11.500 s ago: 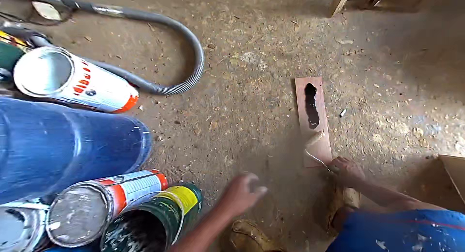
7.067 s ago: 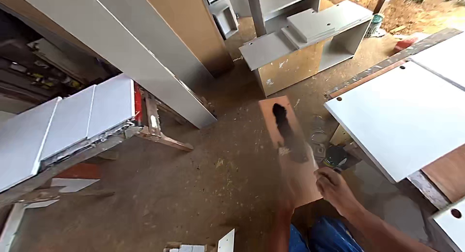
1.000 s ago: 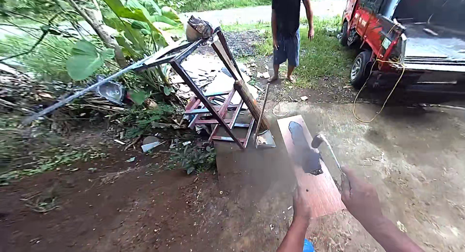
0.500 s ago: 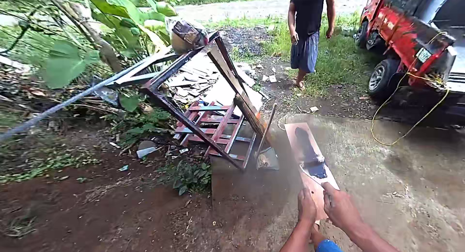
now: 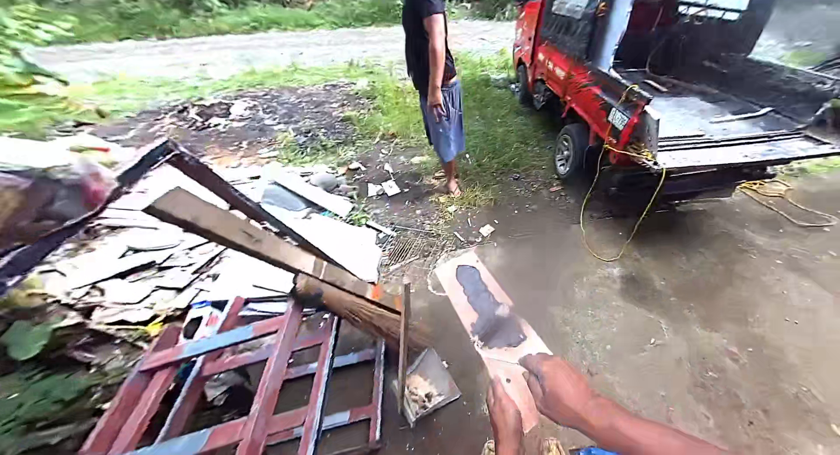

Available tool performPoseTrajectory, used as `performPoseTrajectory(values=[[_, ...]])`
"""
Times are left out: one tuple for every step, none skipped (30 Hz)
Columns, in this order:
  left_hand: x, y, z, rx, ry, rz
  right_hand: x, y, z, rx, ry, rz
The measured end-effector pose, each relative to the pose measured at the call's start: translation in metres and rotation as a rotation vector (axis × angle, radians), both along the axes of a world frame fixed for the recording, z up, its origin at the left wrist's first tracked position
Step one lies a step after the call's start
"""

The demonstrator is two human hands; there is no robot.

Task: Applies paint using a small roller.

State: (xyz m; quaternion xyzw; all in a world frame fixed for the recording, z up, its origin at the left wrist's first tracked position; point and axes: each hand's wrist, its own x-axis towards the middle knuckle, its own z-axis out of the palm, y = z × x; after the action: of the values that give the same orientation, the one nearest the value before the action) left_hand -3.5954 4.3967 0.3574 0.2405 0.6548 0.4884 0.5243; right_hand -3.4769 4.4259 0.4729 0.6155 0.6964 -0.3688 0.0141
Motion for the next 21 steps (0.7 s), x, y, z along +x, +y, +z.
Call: performPoseTrajectory(values=[[-0.003,0.018,0.002,-0.006,-0.030,-0.005,0.002,0.016,0.003,0.007,0.030,-0.024],[-0.004,0.035,0.004,-0.014,-0.056,-0.002,0.006,0.026,0.006,0.021,0.065,-0.055],[-0.007,0.050,0.008,-0.026,-0.080,-0.003,0.012,0.032,0.008,0.045,0.090,-0.088],[-0.010,0.066,0.014,-0.031,-0.100,-0.012,0.019,0.037,0.006,0.095,0.108,-0.128],[-0.012,0.082,0.021,-0.032,-0.119,-0.041,0.027,0.040,0.003,0.177,0.129,-0.188],[-0.014,0.098,0.027,-0.024,-0.122,-0.069,0.037,0.044,-0.004,0.294,0.146,-0.265],[-0.015,0.112,0.032,-0.014,-0.125,-0.111,0.046,0.051,-0.012,0.410,0.153,-0.342],[-0.016,0.125,0.033,-0.010,-0.124,-0.144,0.056,0.061,-0.016,0.444,0.173,-0.417],[-0.017,0.136,0.031,-0.011,-0.120,-0.171,0.064,0.074,-0.021,0.398,0.236,-0.499],[-0.015,0.149,0.026,-0.014,-0.126,-0.213,0.073,0.088,-0.028,0.279,0.354,-0.590],[-0.009,0.166,0.023,-0.021,-0.145,-0.252,0.083,0.106,-0.037,0.122,0.529,-0.678],[-0.001,0.183,0.018,-0.026,-0.170,-0.285,0.091,0.122,-0.048,-0.025,0.733,-0.751],[0.009,0.199,0.013,-0.033,-0.194,-0.315,0.098,0.137,-0.059,-0.138,0.913,-0.807],[0.019,0.217,0.007,-0.042,-0.226,-0.348,0.104,0.151,-0.070,-0.195,1.040,-0.844],[0.029,0.236,0.002,-0.051,-0.242,-0.375,0.109,0.166,-0.080,-0.203,1.119,-0.868],[0.038,0.255,-0.004,-0.058,-0.256,-0.400,0.114,0.182,-0.089,-0.182,1.177,-0.880],[0.047,0.275,-0.011,-0.066,-0.263,-0.415,0.121,0.199,-0.094,-0.163,1.212,-0.873],[0.055,0.298,-0.018,-0.063,-0.274,-0.427,0.129,0.219,-0.100,-0.153,1.234,-0.850],[0.061,0.321,-0.024,-0.058,-0.301,-0.440,0.138,0.241,-0.105,-0.147,1.238,-0.821],[0.064,0.345,-0.032,-0.044,-0.342,-0.454,0.147,0.264,-0.113,-0.150,1.242,-0.787],[0.065,0.369,-0.044,-0.022,-0.394,-0.467,0.155,0.287,-0.121,-0.152,1.240,-0.756]])
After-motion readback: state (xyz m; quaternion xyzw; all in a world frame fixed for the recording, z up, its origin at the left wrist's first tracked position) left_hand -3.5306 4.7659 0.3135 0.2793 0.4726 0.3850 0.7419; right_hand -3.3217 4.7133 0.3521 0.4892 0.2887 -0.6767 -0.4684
